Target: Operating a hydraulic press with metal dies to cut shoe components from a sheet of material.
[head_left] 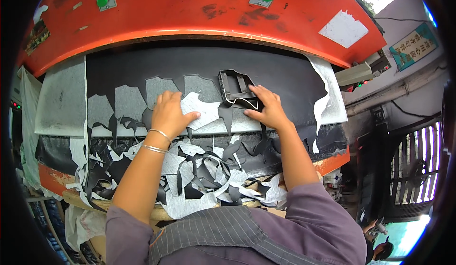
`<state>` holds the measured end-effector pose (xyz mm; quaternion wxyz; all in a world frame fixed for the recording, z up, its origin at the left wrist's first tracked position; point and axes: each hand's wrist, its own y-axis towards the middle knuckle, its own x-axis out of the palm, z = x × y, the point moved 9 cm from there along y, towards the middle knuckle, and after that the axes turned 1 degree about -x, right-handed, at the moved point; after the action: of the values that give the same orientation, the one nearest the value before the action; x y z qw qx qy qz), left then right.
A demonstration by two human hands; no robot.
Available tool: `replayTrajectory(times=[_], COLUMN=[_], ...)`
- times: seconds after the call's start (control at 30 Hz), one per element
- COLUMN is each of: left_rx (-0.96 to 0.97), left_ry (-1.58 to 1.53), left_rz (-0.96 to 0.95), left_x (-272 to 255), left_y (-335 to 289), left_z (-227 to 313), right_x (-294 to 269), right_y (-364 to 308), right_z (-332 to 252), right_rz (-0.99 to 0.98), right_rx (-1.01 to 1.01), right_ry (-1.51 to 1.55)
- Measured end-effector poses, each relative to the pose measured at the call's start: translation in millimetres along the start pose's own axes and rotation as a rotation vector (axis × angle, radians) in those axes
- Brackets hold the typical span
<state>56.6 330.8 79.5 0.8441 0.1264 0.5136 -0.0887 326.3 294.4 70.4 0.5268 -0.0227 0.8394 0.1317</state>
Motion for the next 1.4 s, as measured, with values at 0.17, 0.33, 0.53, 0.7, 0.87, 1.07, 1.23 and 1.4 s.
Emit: replayTrajectory(times=[0.17, 0.33, 0.53, 0.7, 0.87, 1.07, 1.23, 1.4], left_rx=[-0.093, -0.123, -0.012, -0.292, -0.306, -0.120, 0.192, 0.109], left_ry=[-0.011, -0.109, -0.325, -0.276, -0.436, -0.330, -0.157, -0.170], left_rz=[-0.076, -0.042, 0.128, -0.029, 0.277, 0.582, 1.044, 0.689], left_x=[13, 18, -13, -46, -82, -171, -261, -258], left_y=[11, 12, -32, -108, -125, -74, -72, -87], left_z=[-2, -18, -33, -110, -148, -132, -70, -59], right_x=[-4, -6, 12, -10, -8, -123, -218, -219], right_y=[-11, -13, -3, -8, -11, -30, -22, -36], right_z=[12, 9, 12, 9, -2, -60, -140, -148], right_rz=[0.118, 0.160, 0.164, 0.202, 0.188, 0.845, 1.395, 1.513], right_rx=[0.056, 0.056, 0.018, -0.022, -0.030, -0.259, -0.385, -0.267], right_ry=[0.031, 0.010, -0.007, -0.062, -0.136, 0.121, -0.252, -0.351])
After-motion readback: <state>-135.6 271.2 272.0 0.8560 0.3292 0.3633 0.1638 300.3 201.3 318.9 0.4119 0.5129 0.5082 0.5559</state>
